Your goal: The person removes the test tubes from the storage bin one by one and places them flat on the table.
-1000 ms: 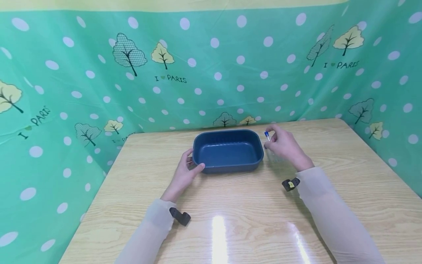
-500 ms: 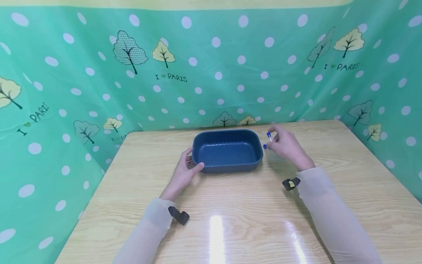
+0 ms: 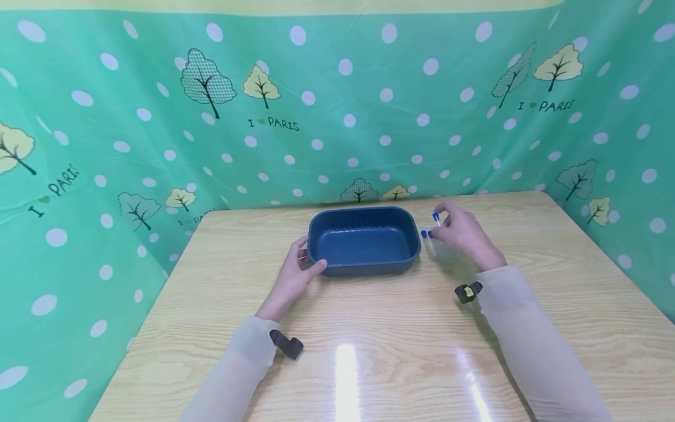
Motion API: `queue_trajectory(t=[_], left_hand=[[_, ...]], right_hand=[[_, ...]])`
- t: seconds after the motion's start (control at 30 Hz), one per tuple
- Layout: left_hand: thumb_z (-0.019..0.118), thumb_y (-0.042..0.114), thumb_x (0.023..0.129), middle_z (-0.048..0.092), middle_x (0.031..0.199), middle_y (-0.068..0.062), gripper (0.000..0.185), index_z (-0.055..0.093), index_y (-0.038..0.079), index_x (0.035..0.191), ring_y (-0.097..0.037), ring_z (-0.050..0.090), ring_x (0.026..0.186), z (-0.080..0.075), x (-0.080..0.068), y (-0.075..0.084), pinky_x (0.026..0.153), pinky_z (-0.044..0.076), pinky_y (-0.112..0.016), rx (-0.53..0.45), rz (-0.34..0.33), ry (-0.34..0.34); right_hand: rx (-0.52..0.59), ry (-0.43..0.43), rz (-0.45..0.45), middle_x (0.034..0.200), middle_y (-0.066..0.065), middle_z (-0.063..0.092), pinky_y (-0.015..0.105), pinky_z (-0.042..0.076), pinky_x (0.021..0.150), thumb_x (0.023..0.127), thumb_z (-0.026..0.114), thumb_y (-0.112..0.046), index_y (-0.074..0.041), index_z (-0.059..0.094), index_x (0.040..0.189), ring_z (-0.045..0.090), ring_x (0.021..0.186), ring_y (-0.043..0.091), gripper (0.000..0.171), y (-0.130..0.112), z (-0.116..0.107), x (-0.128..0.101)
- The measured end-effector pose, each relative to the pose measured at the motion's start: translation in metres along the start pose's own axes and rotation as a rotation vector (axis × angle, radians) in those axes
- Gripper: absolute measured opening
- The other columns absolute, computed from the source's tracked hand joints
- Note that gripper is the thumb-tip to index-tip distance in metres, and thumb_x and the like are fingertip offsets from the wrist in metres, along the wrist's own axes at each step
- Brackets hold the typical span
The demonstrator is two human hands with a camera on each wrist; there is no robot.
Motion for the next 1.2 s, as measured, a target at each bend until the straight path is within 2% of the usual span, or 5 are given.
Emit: queue_trajectory(t=[0.87, 1.2], left_hand=[[0.070, 0.032, 0.087, 0.041, 0.140, -0.017, 0.078, 0.025, 0.021, 0.149, -0.034, 0.042, 0.130, 0.000, -0.001, -0.002, 0.103, 0.038, -0.051, -0.003, -0.006, 0.005], [0.070, 0.031, 0.087, 0.039, 0.142, -0.021, 0.078, 0.024, 0.019, 0.150, -0.037, 0.040, 0.131, 0.000, -0.002, 0.002, 0.104, 0.036, -0.053, -0.007, 0.003, -0.007]], right_hand=[[-0.016, -0.060, 0.093, 0.099, 0.018, 0.055, 0.035, 0.047, 0.059, 0.090, 0.055, -0.018, -0.003, 0.040, 0.134, 0.054, 0.077, 0.028, 0.049, 0.028, 0.002, 0.004], [-0.006, -0.071, 0.104, 0.098, 0.019, 0.056, 0.032, 0.048, 0.056, 0.091, 0.055, -0.016, -0.002, 0.040, 0.133, 0.056, 0.072, 0.026, 0.048, 0.034, 0.003, 0.005]])
Point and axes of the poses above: each hand's wrist, its own x-axis towards the middle knuckle, its own z-axis out of the palm, y = z × x, the point moved 5 cm from there along x, towards the middle knuckle
